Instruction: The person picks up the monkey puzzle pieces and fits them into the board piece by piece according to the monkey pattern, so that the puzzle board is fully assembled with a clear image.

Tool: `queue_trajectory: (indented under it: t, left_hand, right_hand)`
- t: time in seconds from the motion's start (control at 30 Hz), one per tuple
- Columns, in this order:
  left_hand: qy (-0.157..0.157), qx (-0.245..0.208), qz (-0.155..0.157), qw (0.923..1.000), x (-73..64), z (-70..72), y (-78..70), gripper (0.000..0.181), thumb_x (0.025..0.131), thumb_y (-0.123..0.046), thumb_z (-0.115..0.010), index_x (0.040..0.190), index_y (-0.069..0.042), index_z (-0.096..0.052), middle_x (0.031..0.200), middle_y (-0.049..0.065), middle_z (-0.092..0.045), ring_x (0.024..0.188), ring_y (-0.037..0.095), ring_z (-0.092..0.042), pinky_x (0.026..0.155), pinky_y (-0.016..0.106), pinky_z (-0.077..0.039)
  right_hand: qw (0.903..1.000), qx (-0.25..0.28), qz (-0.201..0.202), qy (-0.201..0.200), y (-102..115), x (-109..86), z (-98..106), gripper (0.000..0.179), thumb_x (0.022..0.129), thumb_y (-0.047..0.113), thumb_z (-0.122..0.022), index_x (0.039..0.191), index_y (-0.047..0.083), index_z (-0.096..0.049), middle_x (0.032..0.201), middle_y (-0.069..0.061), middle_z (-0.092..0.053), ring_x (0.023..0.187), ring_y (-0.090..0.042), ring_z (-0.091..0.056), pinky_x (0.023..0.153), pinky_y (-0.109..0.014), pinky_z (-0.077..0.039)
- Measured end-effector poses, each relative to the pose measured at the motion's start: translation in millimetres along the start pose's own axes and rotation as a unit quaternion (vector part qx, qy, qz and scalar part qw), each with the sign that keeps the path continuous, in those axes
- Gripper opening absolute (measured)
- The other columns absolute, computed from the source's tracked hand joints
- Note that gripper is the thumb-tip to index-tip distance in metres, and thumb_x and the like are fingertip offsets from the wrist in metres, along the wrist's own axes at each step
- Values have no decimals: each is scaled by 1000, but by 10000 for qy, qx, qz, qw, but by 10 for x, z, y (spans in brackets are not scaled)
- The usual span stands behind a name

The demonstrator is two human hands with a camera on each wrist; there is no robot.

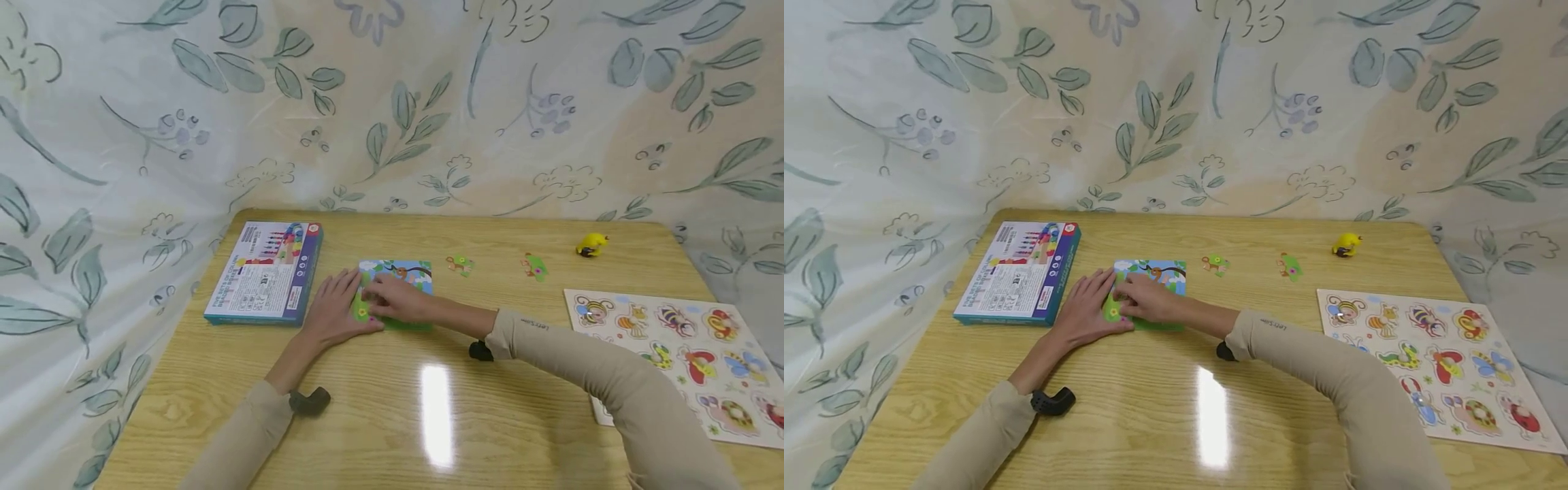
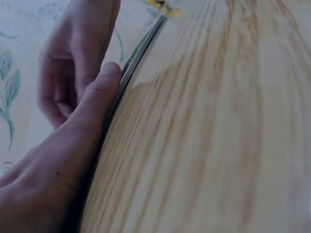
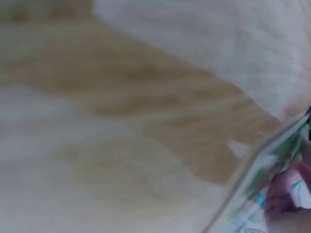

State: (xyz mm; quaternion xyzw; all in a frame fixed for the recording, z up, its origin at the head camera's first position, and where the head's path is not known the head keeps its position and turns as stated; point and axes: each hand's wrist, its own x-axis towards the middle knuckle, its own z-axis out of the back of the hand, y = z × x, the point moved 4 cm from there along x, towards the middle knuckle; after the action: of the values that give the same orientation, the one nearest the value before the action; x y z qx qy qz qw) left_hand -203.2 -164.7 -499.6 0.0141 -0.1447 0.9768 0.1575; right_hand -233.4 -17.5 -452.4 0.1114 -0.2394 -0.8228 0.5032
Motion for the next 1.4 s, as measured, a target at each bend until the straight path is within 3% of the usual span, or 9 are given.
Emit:
queue_trajectory:
  t: [0.13,0.3,0.4,0.57,0.73,0.9,1.0,1.4]
  left_hand:
    - [-47,39,11,10000,14,16,32,119,71,-90,-44,156,-13,-18,163,6,-21,152,28,-17,125,49,-11]
    - [11,47,1,10000,23,-17,32,119,70,-91,-42,157,-13,-16,164,5,-19,152,28,-15,124,51,-11]
    - [73,43,25,10000,23,-28,26,120,70,-92,-42,157,-13,-15,164,5,-18,152,29,-15,124,50,-11]
    - [-13,113,82,9999,30,3,-3,121,69,-91,-45,156,-12,-18,163,6,-21,151,29,-18,124,49,-14]
    - [-20,146,96,9998,21,17,4,118,71,-88,-48,156,-12,-18,163,6,-21,151,29,-17,124,49,-12]
    - [42,12,87,10000,12,-7,-12,116,72,-84,-52,156,-12,-17,163,6,-20,152,28,-15,125,49,-11]
    - [37,7,99,9999,9,-3,-14,116,72,-83,-53,156,-12,-17,163,6,-20,152,28,-15,125,50,-11]
    - [46,9,127,9999,16,-24,-13,115,73,-82,-53,157,-13,-15,164,5,-19,152,27,-15,125,49,-10]
  right_hand:
    - [9984,-473,85,282,68,75,3,11,92,18,-67,99,11,-69,97,-6,-58,84,-15,-49,72,-21,-43]
    - [9975,-386,149,577,72,101,3,18,93,16,-64,109,7,-68,104,-6,-61,89,-16,-55,77,-22,-48]
    - [9996,-131,120,224,-22,51,106,25,94,15,-64,116,3,-66,108,-9,-65,94,-18,-61,82,-24,-53]
    - [9948,341,-439,-850,-373,-257,460,25,93,9,-64,115,-3,-65,105,-15,-66,95,-26,-65,81,-34,-58]
    - [9846,-91,-1240,-1227,-776,-699,706,27,92,9,-65,116,-2,-65,111,-17,-65,102,-30,-62,84,-43,-55]
    - [9762,-368,-1724,-1264,-992,-1089,830,32,91,14,-67,119,-1,-63,116,-20,-61,106,-35,-59,87,-47,-52]
    - [9749,-508,-1793,-1218,-1034,-1238,865,35,91,16,-68,121,-2,-62,117,-21,-60,107,-36,-58,88,-49,-51]
    - [9772,-934,-1715,-837,-1022,-1480,880,41,88,13,-70,123,-4,-60,120,-24,-59,112,-38,-55,93,-52,-49]
